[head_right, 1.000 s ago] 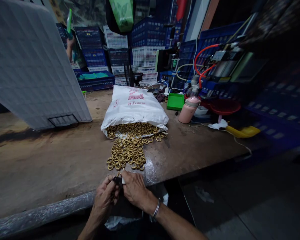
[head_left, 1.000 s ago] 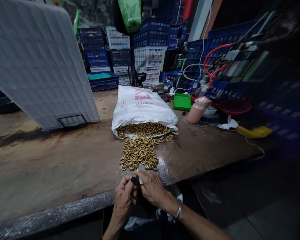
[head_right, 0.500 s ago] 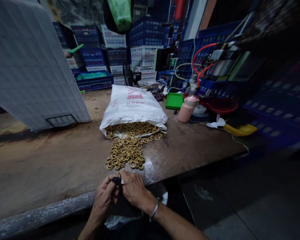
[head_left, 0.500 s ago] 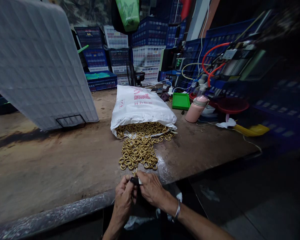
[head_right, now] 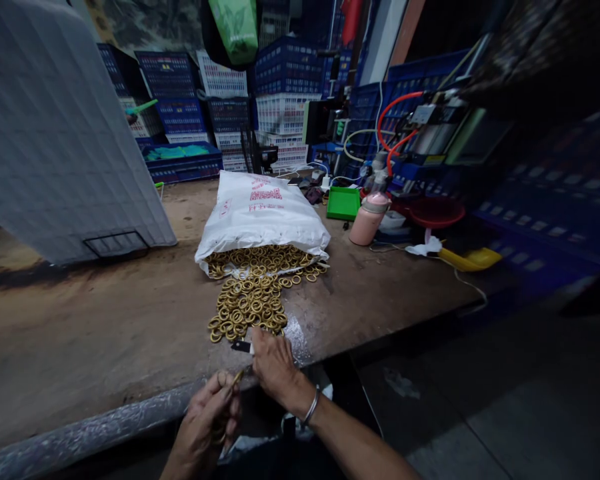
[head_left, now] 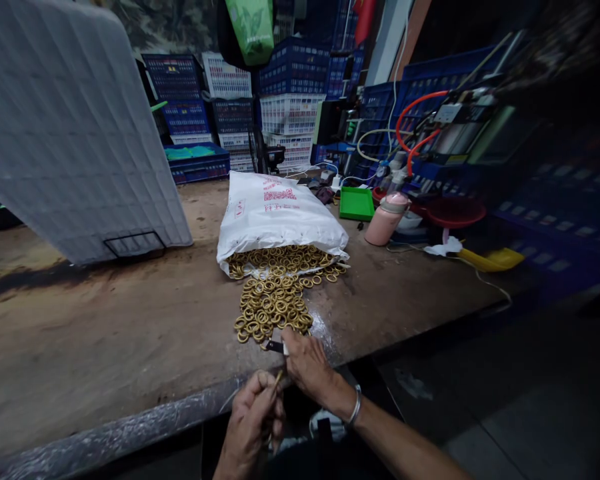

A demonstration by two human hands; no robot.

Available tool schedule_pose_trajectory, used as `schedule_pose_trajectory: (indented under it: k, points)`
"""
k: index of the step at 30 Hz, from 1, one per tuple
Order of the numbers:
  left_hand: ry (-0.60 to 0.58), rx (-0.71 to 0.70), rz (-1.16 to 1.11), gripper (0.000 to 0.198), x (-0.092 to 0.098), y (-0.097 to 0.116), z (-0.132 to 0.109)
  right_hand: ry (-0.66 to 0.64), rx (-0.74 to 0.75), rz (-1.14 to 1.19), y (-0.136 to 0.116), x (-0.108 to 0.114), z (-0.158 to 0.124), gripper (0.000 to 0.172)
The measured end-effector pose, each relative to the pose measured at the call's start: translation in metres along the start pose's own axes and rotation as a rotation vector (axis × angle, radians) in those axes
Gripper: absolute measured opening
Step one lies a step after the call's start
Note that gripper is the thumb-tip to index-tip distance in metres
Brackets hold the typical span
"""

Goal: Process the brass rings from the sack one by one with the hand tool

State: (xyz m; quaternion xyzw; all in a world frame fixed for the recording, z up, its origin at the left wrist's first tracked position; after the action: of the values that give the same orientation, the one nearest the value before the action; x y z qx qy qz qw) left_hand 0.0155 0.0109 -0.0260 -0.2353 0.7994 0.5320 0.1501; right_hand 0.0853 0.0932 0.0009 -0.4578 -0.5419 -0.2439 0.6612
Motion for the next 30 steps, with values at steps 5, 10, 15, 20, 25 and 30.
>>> schedule_pose_trajectory:
  k: [5,10,15,20,25,30]
  points:
    - [0.005,0.057,-0.179,0.024,0.001,0.0,0.003,0.134,-0.049,-0.01,0.009,0.022,0.018,0.023]
    - [0.039,0.044,-0.244,0.019,0.01,0.005,0.006,0.176,-0.13,-0.069,0.029,0.035,0.043,0.027]
    - [0.011,0.063,-0.325,0.023,0.01,0.006,0.007,0.114,-0.095,-0.146,0.026,0.029,0.06,0.023]
    - [0.055,0.092,-0.43,0.02,0.02,0.001,0.011,0.115,-0.048,-0.155,0.022,0.022,0.062,0.02]
    - [0.059,0.023,-0.338,0.018,0.021,0.006,0.017,0.118,-0.072,-0.07,0.027,0.023,0.062,0.02]
    - [0.157,-0.09,-0.173,0.025,0.016,0.016,0.027,0.201,-0.074,0.341,0.021,0.033,0.054,0.01]
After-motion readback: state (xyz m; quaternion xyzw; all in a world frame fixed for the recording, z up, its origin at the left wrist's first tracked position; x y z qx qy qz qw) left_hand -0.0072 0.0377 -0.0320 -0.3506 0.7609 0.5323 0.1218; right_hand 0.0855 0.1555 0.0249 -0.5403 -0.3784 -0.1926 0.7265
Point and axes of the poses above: each hand's wrist, its own z-axis towards the middle knuckle, its own x-axis out of the back of the hand, y = z × x, the point moved 8 cm from there along z, towards the middle knuckle, and after that the axes turned 1 degree about -z, right-handed, at the moved point
